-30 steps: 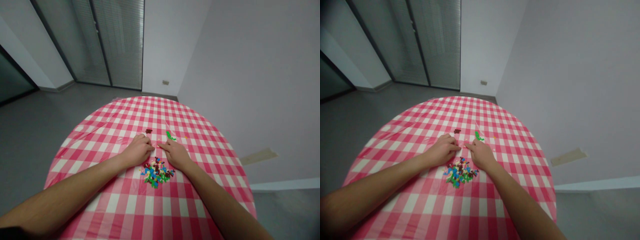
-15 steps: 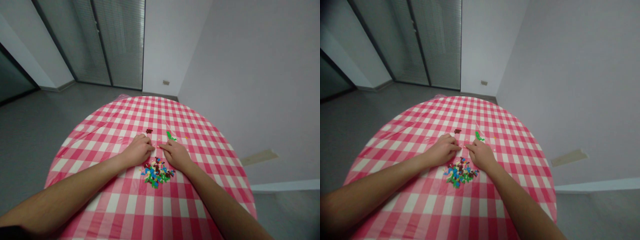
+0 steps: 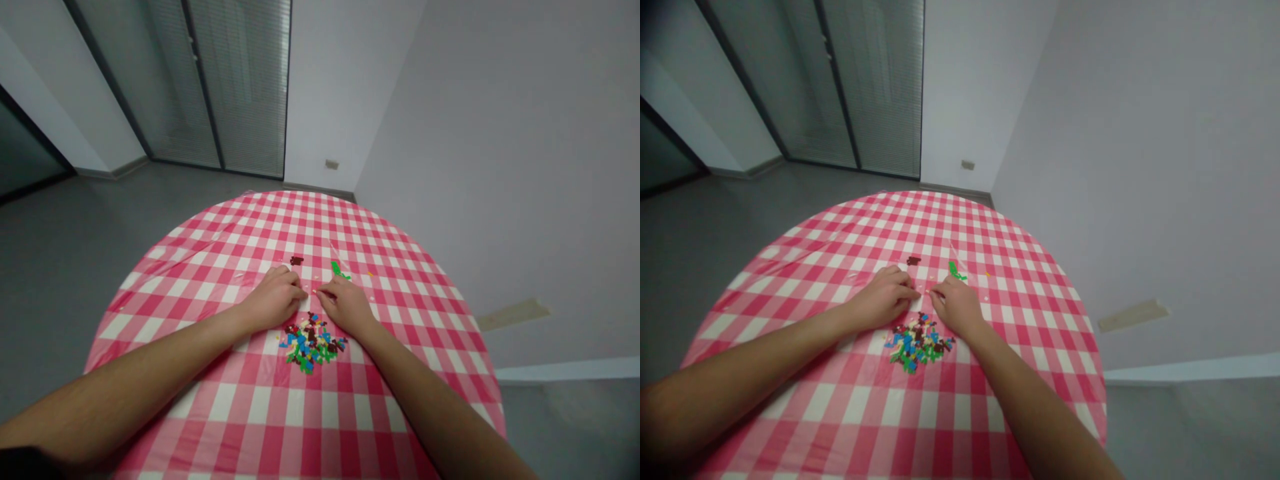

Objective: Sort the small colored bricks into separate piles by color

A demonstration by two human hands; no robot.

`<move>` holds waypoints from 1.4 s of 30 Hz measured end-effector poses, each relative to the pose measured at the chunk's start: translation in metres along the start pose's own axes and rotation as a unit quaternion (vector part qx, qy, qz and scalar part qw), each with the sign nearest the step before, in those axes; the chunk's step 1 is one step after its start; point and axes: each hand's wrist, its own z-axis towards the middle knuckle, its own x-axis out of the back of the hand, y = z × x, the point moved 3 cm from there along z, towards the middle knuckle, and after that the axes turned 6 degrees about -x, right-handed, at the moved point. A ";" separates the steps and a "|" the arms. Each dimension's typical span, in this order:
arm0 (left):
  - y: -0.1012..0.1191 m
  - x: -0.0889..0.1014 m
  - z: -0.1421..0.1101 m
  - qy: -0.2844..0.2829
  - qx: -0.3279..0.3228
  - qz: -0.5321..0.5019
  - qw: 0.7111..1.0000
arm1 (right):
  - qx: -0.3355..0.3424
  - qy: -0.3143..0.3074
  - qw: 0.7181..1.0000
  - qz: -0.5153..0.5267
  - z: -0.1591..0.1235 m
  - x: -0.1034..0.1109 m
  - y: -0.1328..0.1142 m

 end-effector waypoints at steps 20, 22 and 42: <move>-0.001 -0.001 0.000 0.002 -0.001 0.003 1.000 | 0.017 0.003 0.999 0.036 0.000 -0.002 0.001; 0.000 -0.001 0.000 -0.002 -0.001 0.005 1.000 | 0.018 -0.011 1.000 0.016 0.001 -0.002 0.000; 0.001 0.001 0.000 -0.010 0.010 0.000 1.000 | -0.002 0.033 0.996 0.088 0.002 0.002 0.006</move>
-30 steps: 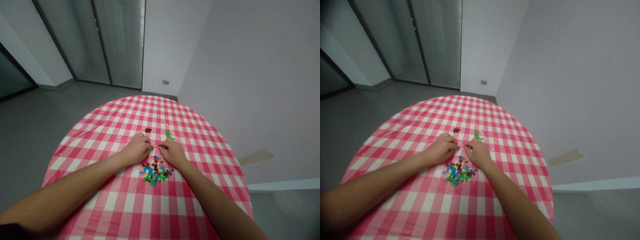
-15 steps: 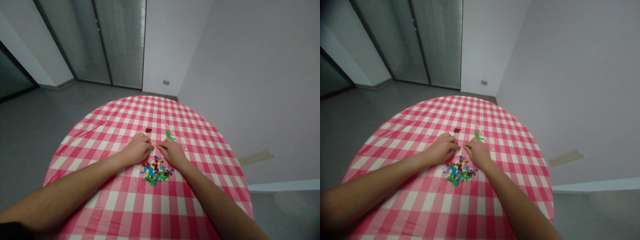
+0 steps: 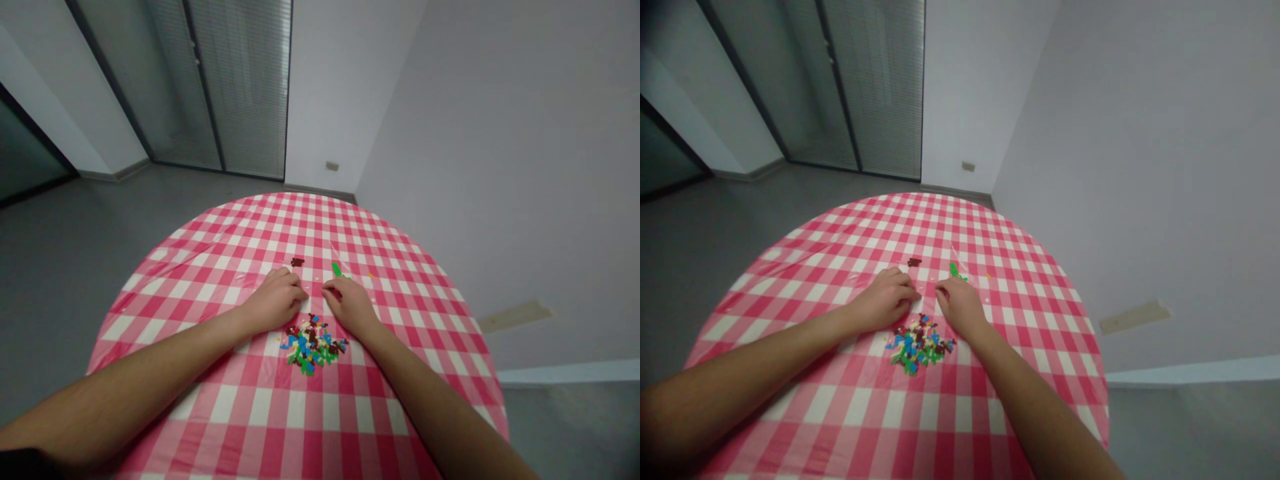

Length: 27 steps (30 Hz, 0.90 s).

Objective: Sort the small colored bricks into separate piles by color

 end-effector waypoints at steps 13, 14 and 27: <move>-0.001 -0.001 -0.001 0.008 -0.001 -0.001 1.000 | 0.027 -0.014 0.999 -0.021 -0.005 0.007 -0.001; -0.001 -0.001 -0.001 0.010 -0.001 -0.002 1.000 | 0.028 -0.012 0.999 -0.020 -0.006 0.008 0.000; 0.000 0.002 0.000 0.009 -0.001 0.001 1.000 | 0.046 -0.014 0.988 -0.144 -0.009 0.008 -0.001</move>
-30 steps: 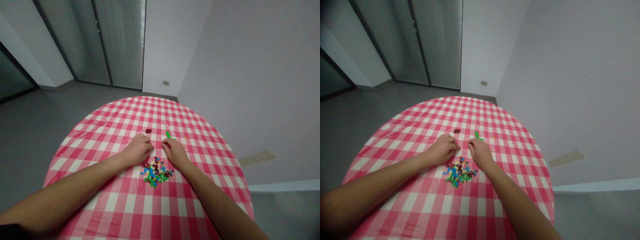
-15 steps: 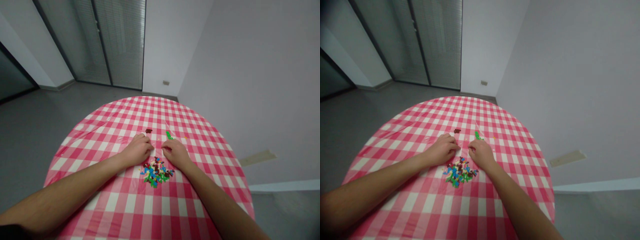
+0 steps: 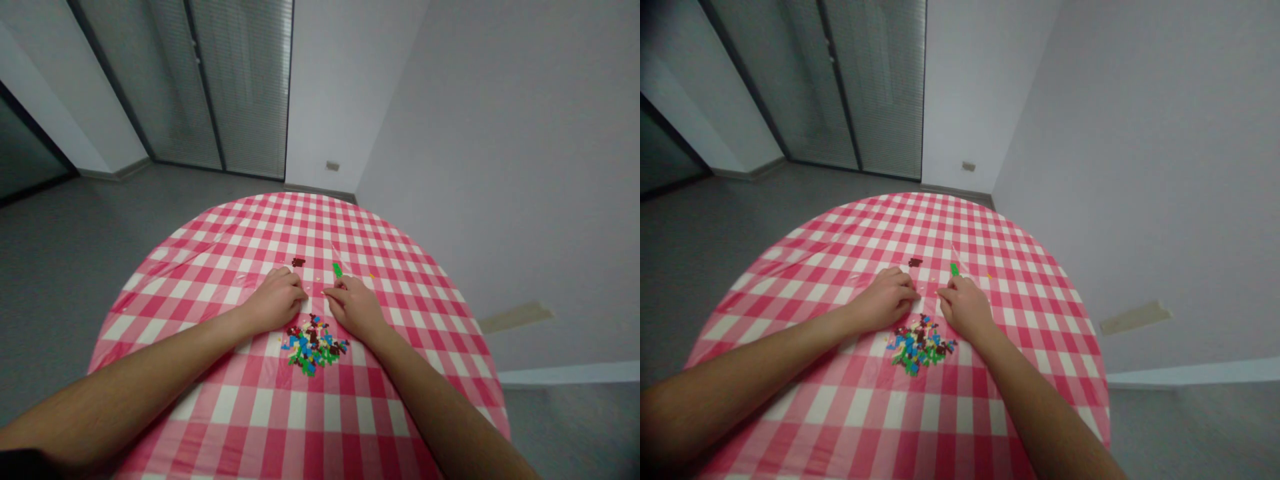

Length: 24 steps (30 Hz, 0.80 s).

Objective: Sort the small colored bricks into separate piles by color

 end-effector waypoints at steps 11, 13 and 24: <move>0.000 -0.002 0.000 0.003 0.003 -0.008 1.000 | -0.009 -0.005 0.999 0.040 0.005 -0.005 -0.002; 0.000 -0.001 0.000 -0.002 0.007 -0.010 1.000 | -0.015 -0.001 0.998 0.060 0.007 -0.006 -0.002; 0.001 0.000 0.001 -0.010 0.010 -0.006 1.000 | -0.065 -0.013 0.986 0.150 0.010 -0.006 0.002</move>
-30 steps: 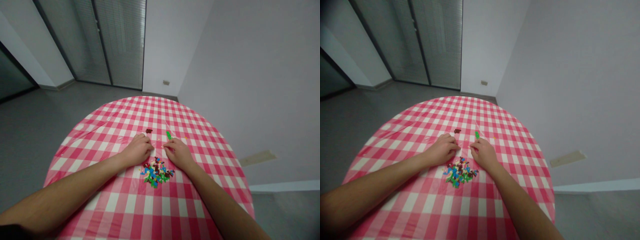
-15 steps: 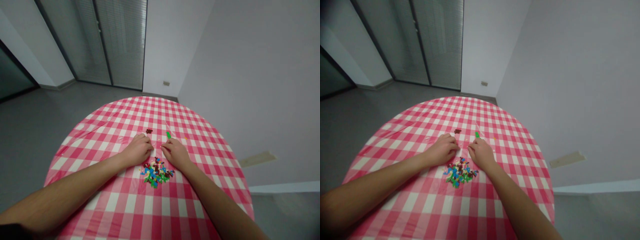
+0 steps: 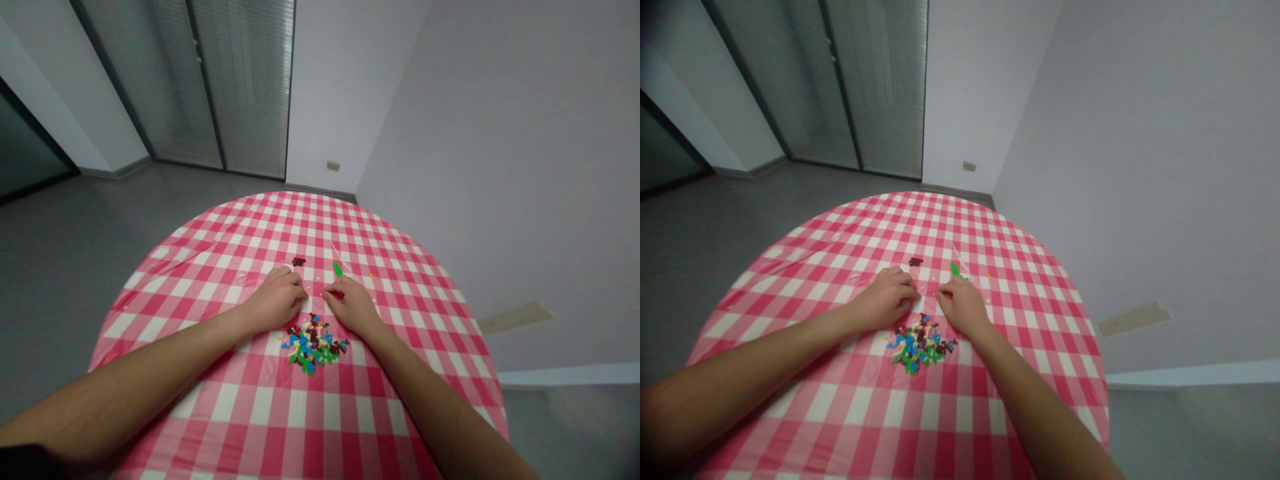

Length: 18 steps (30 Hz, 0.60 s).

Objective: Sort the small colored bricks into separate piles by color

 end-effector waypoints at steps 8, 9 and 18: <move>-0.001 -0.001 0.000 0.000 0.001 0.002 1.000 | 0.010 0.029 0.999 -0.025 -0.002 -0.001 -0.001; -0.001 -0.001 0.000 0.001 0.000 0.001 1.000 | 0.005 0.037 0.999 -0.035 -0.002 -0.001 -0.001; -0.001 0.000 0.000 0.001 -0.002 0.000 1.000 | 0.013 0.043 0.996 -0.077 -0.007 0.002 0.002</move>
